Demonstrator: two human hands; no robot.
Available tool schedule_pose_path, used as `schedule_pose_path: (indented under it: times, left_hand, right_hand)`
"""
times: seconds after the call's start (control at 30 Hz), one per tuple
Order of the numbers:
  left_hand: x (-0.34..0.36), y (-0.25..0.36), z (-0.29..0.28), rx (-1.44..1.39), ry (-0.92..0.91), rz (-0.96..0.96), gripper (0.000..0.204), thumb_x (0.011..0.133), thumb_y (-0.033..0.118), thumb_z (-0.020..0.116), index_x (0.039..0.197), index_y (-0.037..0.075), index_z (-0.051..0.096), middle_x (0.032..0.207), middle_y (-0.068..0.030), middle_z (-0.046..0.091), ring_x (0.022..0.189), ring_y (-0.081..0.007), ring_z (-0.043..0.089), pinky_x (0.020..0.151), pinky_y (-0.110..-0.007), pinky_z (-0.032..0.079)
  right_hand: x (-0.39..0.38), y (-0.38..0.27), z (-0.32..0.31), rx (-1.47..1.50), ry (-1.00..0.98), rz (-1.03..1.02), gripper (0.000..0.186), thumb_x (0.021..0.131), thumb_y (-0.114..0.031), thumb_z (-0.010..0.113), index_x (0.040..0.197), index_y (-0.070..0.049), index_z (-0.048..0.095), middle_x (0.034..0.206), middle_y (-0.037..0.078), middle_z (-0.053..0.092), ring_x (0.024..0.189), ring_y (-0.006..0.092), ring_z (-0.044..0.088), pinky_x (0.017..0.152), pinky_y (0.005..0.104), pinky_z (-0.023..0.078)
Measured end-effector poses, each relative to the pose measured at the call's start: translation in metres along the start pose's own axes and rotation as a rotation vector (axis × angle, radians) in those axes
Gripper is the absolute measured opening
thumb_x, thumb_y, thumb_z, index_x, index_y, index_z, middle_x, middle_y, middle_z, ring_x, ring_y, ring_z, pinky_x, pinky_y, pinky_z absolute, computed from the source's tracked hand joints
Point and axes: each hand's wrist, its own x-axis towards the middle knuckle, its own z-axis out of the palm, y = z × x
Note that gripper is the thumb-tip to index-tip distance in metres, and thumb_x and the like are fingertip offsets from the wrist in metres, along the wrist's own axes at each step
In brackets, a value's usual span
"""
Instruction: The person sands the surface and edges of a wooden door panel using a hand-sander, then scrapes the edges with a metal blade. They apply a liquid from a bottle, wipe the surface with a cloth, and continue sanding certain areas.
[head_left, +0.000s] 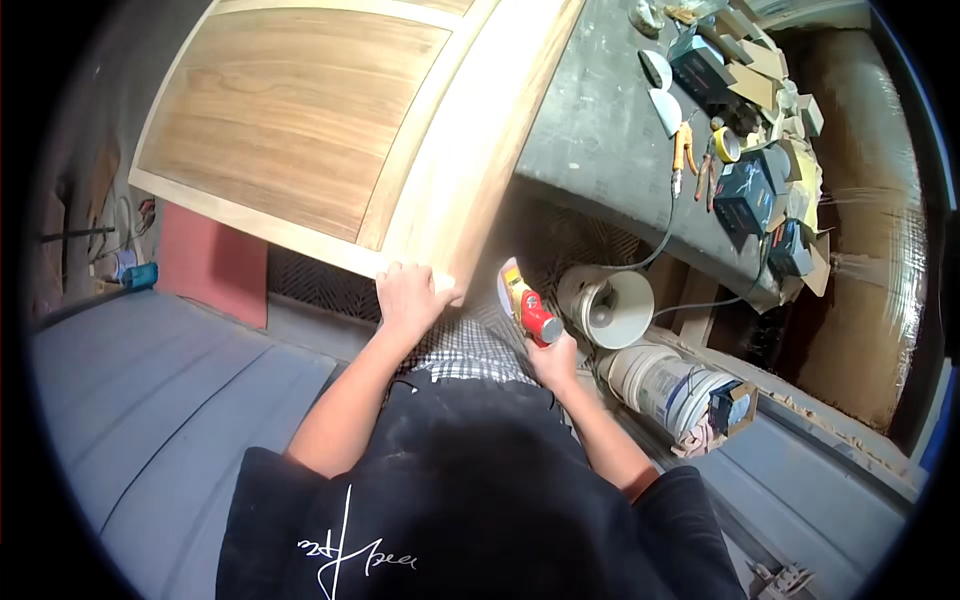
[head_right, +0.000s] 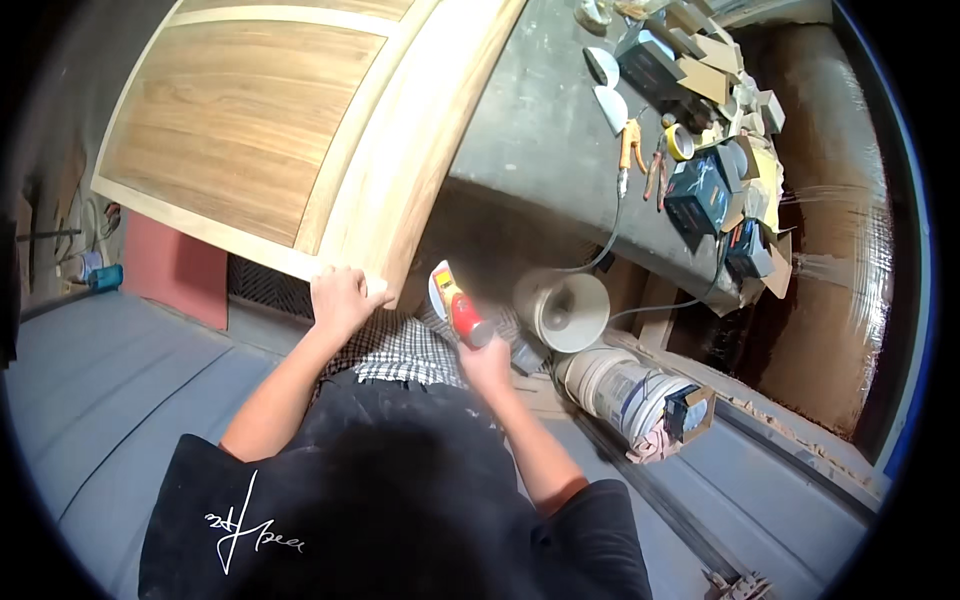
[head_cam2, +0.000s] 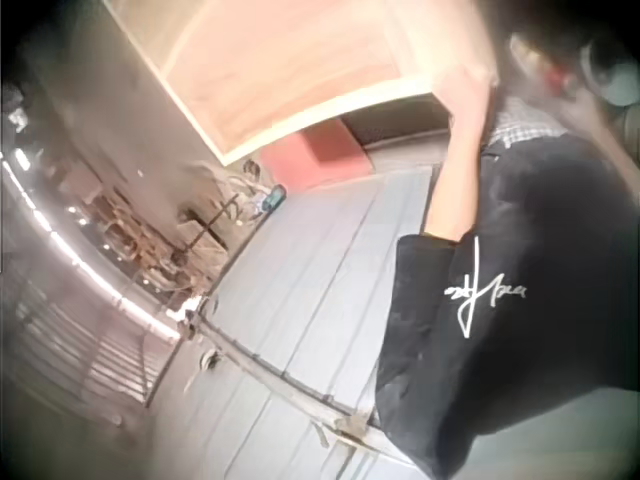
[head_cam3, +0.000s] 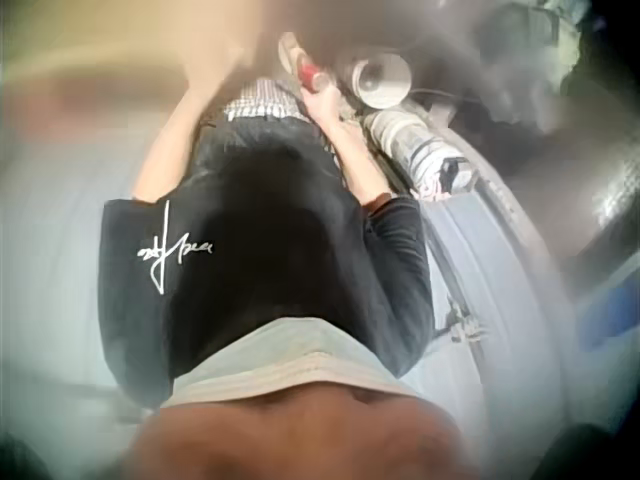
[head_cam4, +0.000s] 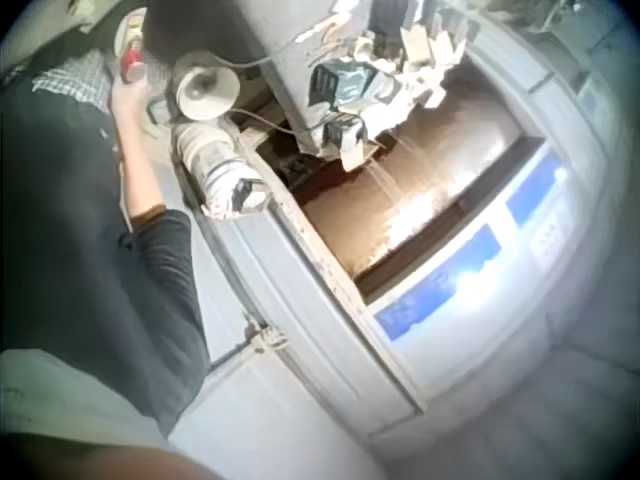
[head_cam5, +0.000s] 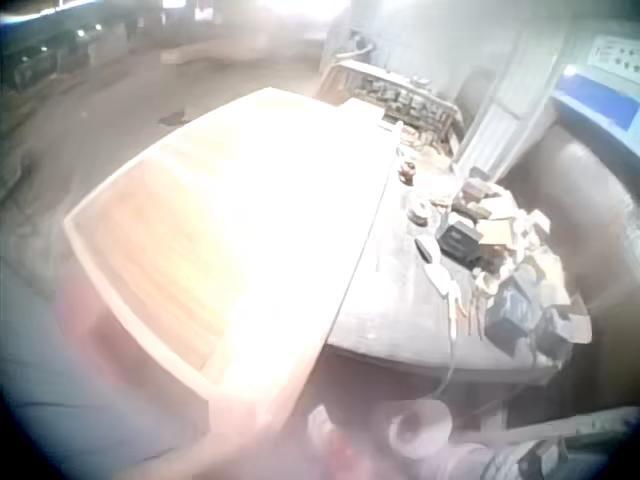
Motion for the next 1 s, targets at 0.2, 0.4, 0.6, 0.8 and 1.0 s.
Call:
schedule_pose_path:
  times: [0.2,0.4,0.6,0.8,1.0]
  left_hand:
    - [0.024,-0.014,-0.005,-0.092,-0.142,-0.07,0.053,0.069,0.057,0.085,0.071,0.005,0.074,0.07,-0.0167,0.071,0.07,-0.0332,0.072,0.065,-0.045,0.055]
    - [0.044,-0.014,-0.017,-0.022,-0.316,0.0,0.059,0.065,0.06,0.088,0.079,0.004,0.077,0.076,-0.0165,0.074,0.075,-0.0325,0.074,0.068,-0.043,0.057]
    - [0.039,-0.02,0.0,-0.061,-0.197,0.015,0.057,0.062,0.057,0.09,0.084,0.009,0.068,0.077,-0.0104,0.072,0.076,-0.0323,0.073,0.071,-0.045,0.056]
    - [0.026,-0.01,0.003,-0.261,-0.133,0.064,0.039,0.072,0.041,0.085,0.093,0.014,0.067,0.077,-0.009,0.072,0.076,-0.0324,0.073,0.07,-0.045,0.056]
    - [0.005,0.014,-0.002,-0.399,-0.138,-0.237,0.025,0.077,0.032,0.082,0.09,0.012,0.072,0.078,-0.0089,0.074,0.075,-0.0272,0.073,0.07,-0.04,0.056]
  right_hand:
    - [0.021,-0.029,-0.001,-0.059,0.026,-0.084,0.031,0.079,-0.019,0.078,0.103,0.0,0.073,0.093,0.024,0.074,0.093,0.0401,0.073,0.08,0.0441,0.057]
    - [0.068,-0.051,-0.025,-0.048,0.067,-0.182,0.035,0.078,-0.014,0.081,0.109,0.001,0.072,0.097,0.021,0.076,0.095,0.0292,0.076,0.085,0.0379,0.057]
    - [0.166,-0.065,-0.068,-0.182,0.071,-0.256,0.039,0.075,-0.017,0.083,0.107,0.002,0.07,0.093,0.017,0.075,0.088,0.0291,0.074,0.082,0.0402,0.057]
    - [0.263,-0.047,-0.122,-0.157,0.047,-0.205,0.035,0.075,-0.019,0.084,0.094,0.003,0.065,0.073,0.014,0.071,0.061,0.0218,0.07,0.059,0.0376,0.056]
    - [0.327,-0.063,-0.173,-0.094,-0.093,-0.164,0.048,0.072,-0.025,0.086,0.107,0.004,0.07,0.092,0.017,0.075,0.081,0.0283,0.073,0.077,0.041,0.057]
